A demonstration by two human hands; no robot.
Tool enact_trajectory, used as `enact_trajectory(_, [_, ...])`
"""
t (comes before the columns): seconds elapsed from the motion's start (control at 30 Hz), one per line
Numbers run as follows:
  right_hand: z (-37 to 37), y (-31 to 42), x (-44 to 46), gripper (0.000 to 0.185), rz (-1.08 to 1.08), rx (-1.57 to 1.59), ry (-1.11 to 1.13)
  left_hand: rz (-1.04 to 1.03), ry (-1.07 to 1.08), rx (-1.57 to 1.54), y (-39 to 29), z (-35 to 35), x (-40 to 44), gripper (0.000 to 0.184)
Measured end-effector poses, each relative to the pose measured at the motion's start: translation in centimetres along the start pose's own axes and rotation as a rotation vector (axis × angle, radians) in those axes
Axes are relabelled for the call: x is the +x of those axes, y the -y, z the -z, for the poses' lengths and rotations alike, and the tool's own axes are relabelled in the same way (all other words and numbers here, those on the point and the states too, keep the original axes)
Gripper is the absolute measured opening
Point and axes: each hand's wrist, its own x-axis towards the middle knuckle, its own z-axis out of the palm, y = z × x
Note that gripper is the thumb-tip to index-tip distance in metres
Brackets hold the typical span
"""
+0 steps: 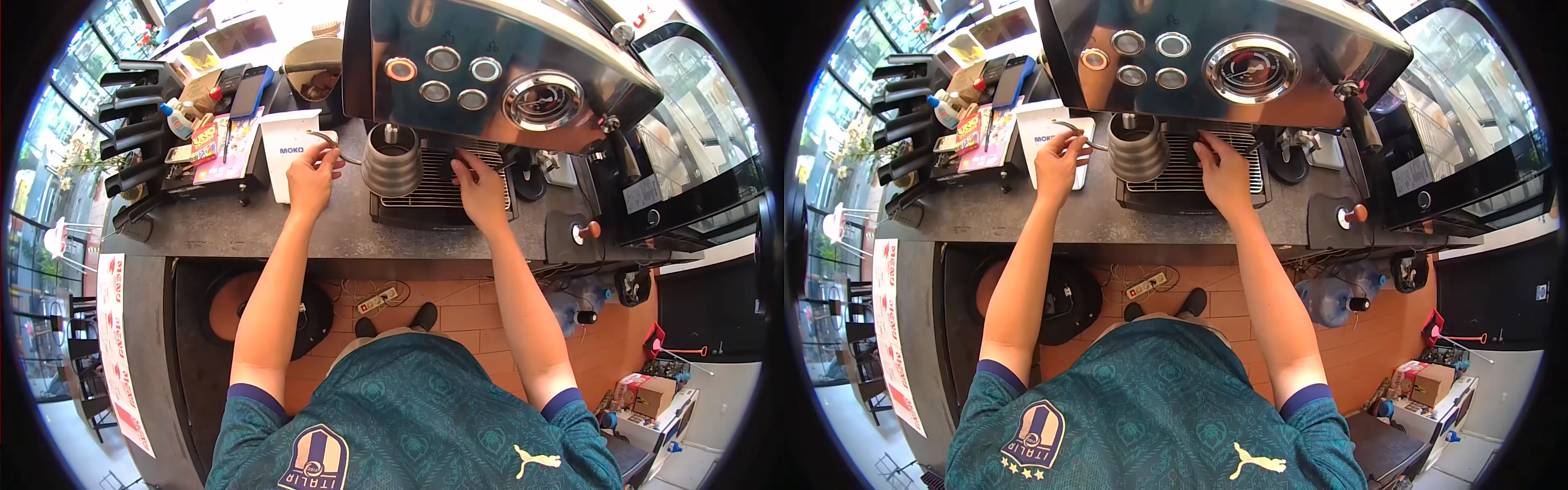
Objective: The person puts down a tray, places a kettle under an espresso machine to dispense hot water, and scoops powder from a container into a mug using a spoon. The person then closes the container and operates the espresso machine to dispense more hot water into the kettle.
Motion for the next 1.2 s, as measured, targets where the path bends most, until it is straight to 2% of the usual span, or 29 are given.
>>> enact_trajectory(0.1, [0.2, 0.3, -0.4, 0.037, -0.039, -0.037, 0.024, 0.017, -0.006, 0.029, -0.5, 0.2, -0.5, 0.027])
enact_trajectory(0.2, [0.2, 0.6, -2.5, 0.035, 0.000, -0.093, -0.070, 0.042, 0.020, 0.070, -1.2, 1.4, -2.8, 0.029])
enact_trajectory(0.23, [0.3, 0.9, -3.8, 0.032, -0.043, 0.091, -0.097, 0.049, 0.028, 0.067, -1.3, 2.0, -4.3, 0.027])
enact_trajectory(0.27, [0.3, 1.2, -5.2, 0.030, -0.084, 0.276, -0.122, 0.028, 0.058, 0.092, -1.2, 2.9, -6.1, 0.023])
enact_trajectory(0.33, [0.5, 1.4, -8.7, 0.026, -0.102, 0.355, -0.095, 0.052, 0.130, 0.111, -0.4, 4.8, -10.7, 0.017])
enact_trajectory(0.4, [0.3, 1.6, -12.3, 0.024, -0.113, 0.358, -0.079, 0.139, 0.171, 0.126, -0.1, 6.4, -16.0, 0.008])
enact_trajectory(0.5, [-0.4, 0.5, -16.0, 0.023, -0.117, 0.385, 0.006, 0.275, 0.124, 0.134, 1.9, 8.0, -23.8, 0.006])
enact_trajectory(0.57, [-1.0, 0.5, -16.9, 0.022, -0.162, 0.410, 0.077, 0.419, 0.024, 0.006, 2.2, 7.9, -27.6, 0.007])
enact_trajectory(0.7, [-2.3, -0.1, -16.3, 0.021, -0.182, 0.469, 0.267, 0.472, -0.219, -0.060, 1.2, 6.4, -31.6, 0.016])
enact_trajectory(0.97, [-2.8, -0.7, -16.6, 0.019, -0.059, 0.444, 0.914, 0.491, -0.699, -0.061, -1.2, -0.1, -41.1, 0.020])
enact_trajectory(1.07, [-3.4, -2.1, -18.4, 0.018, -0.042, 0.442, 1.106, 0.415, -0.827, 0.063, -2.3, -2.7, -45.6, 0.024])
enact_trajectory(1.2, [-4.5, -0.1, -22.0, 0.018, -0.011, 0.449, 1.373, 0.423, -1.095, 0.126, -3.5, -5.7, -52.7, 0.028])
